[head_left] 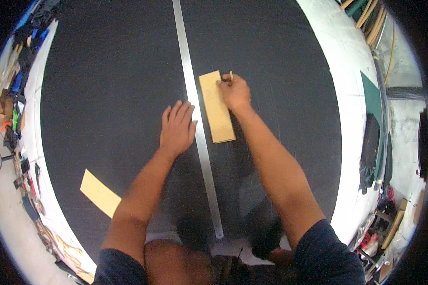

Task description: The person uses a metal ruler and a pencil to draw straight lines on a large black fabric laid on the floor. They repeatedly reposition the ruler and a yellow paper template, marking multiple parallel lines across the fabric surface.

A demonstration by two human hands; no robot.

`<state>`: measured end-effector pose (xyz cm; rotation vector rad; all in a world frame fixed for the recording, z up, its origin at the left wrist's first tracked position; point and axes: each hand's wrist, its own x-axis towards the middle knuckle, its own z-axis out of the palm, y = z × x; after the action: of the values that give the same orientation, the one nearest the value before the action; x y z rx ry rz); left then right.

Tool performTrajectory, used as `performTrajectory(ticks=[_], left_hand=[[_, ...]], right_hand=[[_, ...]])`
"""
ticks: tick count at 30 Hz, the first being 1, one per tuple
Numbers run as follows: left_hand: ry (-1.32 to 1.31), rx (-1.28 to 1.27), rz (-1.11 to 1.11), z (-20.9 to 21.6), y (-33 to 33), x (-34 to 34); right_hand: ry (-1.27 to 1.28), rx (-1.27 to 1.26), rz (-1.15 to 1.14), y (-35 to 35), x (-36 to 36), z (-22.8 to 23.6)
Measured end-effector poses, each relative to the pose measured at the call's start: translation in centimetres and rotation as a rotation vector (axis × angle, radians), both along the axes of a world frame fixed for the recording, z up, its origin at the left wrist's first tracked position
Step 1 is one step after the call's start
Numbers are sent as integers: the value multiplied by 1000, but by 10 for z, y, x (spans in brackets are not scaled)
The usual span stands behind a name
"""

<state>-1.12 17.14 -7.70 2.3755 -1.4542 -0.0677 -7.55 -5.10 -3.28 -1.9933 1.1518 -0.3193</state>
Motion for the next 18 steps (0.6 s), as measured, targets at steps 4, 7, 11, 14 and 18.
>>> performTrajectory(ticks=[4,7,11,14,18], left_hand=[[-50,-28,-15,-4,-8,-2],[-103,-26,-14,-5,-9,3],[-74,31,-42,2,-4,8],[41,122,-92,18,-9,11],[79,330,-169,37,-12,18]], right_hand=[[-121,178,63,30,-109,13],[-31,266,74,86,-203,14],[166,314,29,166,-293,13],[151,254,-41,200,-315,9],[64,64,-10,218,-320,-14]])
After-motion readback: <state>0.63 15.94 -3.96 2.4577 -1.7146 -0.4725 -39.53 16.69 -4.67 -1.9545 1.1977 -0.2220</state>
